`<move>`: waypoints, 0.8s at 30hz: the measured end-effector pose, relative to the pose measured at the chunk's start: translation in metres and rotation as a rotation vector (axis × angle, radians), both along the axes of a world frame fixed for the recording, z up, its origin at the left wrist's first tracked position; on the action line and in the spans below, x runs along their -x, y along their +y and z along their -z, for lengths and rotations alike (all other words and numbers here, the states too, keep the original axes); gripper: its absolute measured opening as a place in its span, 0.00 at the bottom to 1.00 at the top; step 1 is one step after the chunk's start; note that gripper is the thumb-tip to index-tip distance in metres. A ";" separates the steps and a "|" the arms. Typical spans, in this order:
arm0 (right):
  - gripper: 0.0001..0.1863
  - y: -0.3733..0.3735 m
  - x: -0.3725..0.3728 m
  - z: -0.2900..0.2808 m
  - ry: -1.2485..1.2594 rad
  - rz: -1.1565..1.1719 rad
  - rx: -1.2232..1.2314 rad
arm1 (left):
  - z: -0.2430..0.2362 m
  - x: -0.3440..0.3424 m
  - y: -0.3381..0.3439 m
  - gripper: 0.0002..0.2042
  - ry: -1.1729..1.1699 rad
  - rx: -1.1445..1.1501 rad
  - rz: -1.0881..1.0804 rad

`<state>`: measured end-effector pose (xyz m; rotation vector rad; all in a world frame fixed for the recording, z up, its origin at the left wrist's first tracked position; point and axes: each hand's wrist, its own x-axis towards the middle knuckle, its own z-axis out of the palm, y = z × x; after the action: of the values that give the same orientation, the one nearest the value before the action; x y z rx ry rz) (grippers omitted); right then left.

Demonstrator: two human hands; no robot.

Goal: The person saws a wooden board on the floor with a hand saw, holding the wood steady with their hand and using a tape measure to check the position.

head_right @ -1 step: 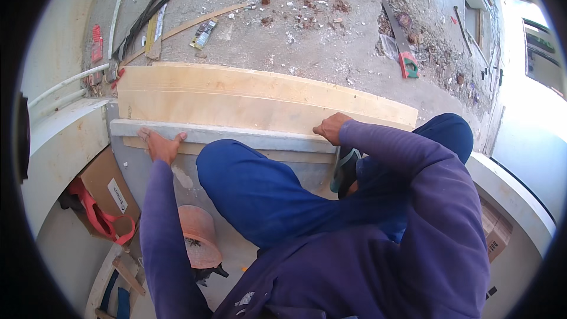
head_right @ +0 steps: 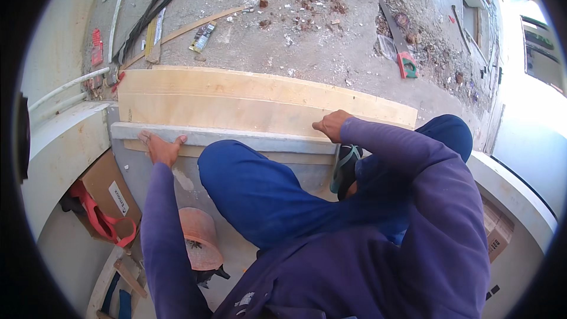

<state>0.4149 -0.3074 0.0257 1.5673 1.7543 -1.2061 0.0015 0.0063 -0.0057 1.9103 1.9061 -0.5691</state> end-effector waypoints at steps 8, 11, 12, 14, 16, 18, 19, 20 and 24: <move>0.08 0.072 -0.110 -0.246 0.023 0.609 -0.549 | -0.019 0.007 -0.011 0.74 0.052 0.032 -0.026; 0.11 -0.019 -0.163 -0.281 -0.140 0.751 -0.598 | -0.010 0.017 -0.010 0.74 0.048 0.021 0.019; 0.12 -0.058 -0.176 -0.271 -0.206 0.818 -0.538 | -0.004 0.019 -0.008 0.75 0.037 0.018 0.031; 0.14 -0.136 -0.163 -0.215 -0.369 1.018 -0.475 | 0.005 0.022 -0.009 0.75 0.025 0.021 0.041; 0.22 -0.239 -0.132 -0.125 -0.467 1.290 -0.363 | 0.008 0.014 -0.009 0.75 0.056 0.043 0.064; 0.28 -0.302 -0.079 -0.048 -0.570 1.457 -0.110 | 0.005 0.013 -0.005 0.75 0.102 0.040 0.083; 0.31 -0.328 -0.055 -0.017 -0.614 1.505 -0.194 | 0.007 0.013 -0.006 0.74 0.114 0.046 0.094; 0.33 -0.350 -0.037 0.003 -0.668 1.550 -0.278 | 0.012 0.012 -0.008 0.74 0.122 0.056 0.108; 0.35 -0.317 0.002 0.053 -0.611 1.886 -0.301 | 0.021 0.038 0.010 0.72 0.101 -0.031 0.188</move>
<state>0.4131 -0.6241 -0.0271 3.2963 -0.3988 -0.6994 -0.0366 0.0160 -0.0263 2.1332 1.8162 -0.7077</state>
